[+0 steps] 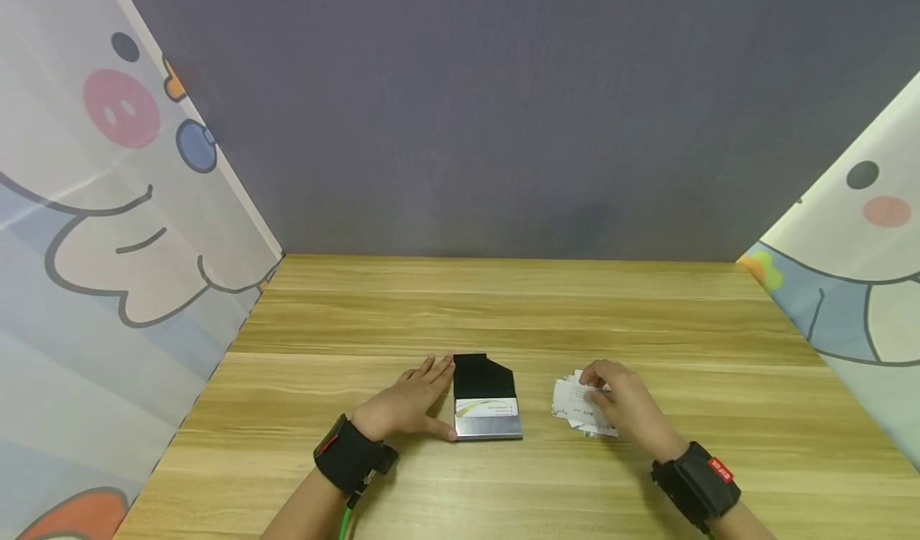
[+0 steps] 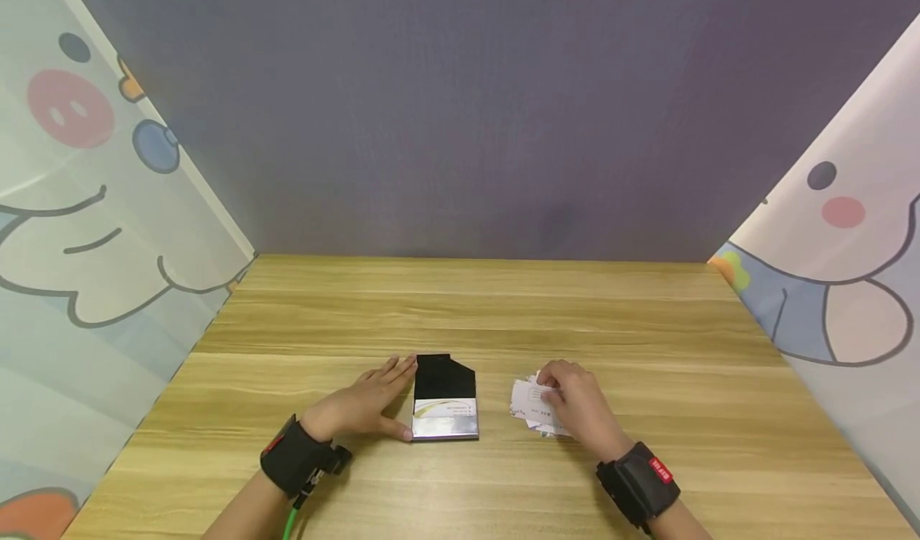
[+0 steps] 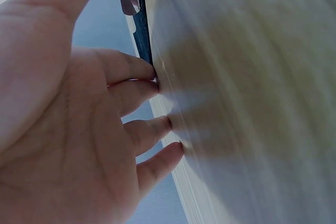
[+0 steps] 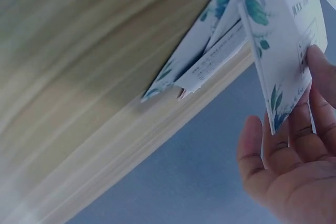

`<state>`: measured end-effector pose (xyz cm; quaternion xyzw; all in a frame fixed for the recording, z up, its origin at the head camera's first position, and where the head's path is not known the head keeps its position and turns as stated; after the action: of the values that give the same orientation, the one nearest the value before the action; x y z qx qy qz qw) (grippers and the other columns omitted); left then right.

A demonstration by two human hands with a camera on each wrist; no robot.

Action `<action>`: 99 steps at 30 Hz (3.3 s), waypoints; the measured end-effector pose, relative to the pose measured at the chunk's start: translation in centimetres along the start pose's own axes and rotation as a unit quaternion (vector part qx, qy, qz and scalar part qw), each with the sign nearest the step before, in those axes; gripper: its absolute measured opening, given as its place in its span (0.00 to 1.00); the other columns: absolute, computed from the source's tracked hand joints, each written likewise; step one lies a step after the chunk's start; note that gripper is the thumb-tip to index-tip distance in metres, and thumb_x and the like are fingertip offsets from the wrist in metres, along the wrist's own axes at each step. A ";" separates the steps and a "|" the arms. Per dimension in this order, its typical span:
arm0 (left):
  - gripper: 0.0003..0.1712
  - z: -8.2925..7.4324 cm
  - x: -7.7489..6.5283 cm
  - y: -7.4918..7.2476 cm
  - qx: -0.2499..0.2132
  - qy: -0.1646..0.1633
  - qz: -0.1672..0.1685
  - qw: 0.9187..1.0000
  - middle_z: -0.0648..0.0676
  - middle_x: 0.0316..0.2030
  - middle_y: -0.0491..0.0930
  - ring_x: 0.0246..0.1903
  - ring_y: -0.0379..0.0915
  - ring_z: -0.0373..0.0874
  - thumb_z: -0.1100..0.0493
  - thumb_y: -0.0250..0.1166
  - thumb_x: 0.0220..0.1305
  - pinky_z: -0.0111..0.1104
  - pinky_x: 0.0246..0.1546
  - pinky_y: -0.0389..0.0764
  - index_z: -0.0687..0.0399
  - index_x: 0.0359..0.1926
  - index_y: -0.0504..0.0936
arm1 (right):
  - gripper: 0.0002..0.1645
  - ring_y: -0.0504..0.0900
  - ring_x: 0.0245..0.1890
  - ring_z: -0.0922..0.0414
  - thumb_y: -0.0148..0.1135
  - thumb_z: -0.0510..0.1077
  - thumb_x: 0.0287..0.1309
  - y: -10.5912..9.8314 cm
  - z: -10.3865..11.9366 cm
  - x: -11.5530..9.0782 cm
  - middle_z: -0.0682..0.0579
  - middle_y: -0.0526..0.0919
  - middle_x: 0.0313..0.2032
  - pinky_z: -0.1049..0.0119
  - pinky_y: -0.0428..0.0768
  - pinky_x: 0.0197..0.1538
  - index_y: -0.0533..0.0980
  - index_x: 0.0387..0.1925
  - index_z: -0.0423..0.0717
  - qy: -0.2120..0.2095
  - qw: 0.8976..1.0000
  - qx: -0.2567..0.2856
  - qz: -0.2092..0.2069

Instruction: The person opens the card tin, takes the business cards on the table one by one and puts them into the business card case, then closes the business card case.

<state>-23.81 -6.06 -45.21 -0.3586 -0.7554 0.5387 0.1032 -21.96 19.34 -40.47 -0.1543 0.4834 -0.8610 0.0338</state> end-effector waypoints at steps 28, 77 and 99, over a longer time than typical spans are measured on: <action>0.59 -0.1 -0.1 -0.1 0.008 0.001 -0.001 1.000 0.59 0.71 0.42 0.70 0.35 0.59 0.34 0.63 0.48 0.54 0.64 0.51 0.64 0.69 0.47 | 0.11 0.78 0.31 0.59 0.63 0.29 0.47 -1.2 0.2 0.4 0.55 0.81 0.30 0.68 0.76 0.33 0.77 0.29 0.47 -0.011 0.999 0.024 -0.035; 0.60 0.0 0.0 -0.2 0.001 -0.004 -0.003 1.000 0.60 0.71 0.42 0.70 0.36 0.60 0.34 0.63 0.48 0.54 0.64 0.51 0.64 0.69 0.48 | 0.11 0.80 0.33 0.58 0.61 0.27 0.48 5.6 9.3 5.6 0.53 0.83 0.31 0.70 0.77 0.36 0.78 0.34 0.43 -0.084 0.981 0.172 0.029; 0.60 0.2 0.1 -0.1 0.006 -0.007 -0.001 1.000 0.59 0.71 0.42 0.70 0.36 0.59 0.34 0.63 0.47 0.54 0.64 0.51 0.64 0.69 0.48 | 0.10 0.81 0.34 0.57 0.59 0.27 0.48 7.2 8.9 5.6 0.51 0.83 0.31 0.69 0.78 0.38 0.78 0.32 0.41 -0.085 0.978 0.180 0.064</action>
<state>-24.00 -6.13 -45.25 -0.3537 -0.7532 0.5454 0.1005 -25.30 7.09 -40.93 -0.1868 0.3248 -0.9137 0.1574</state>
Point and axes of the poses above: each hand's wrist, its own x-axis towards the middle knuckle, its own y-axis out of the palm, z = x × y, the point moved 9 cm from there along x, towards the middle knuckle
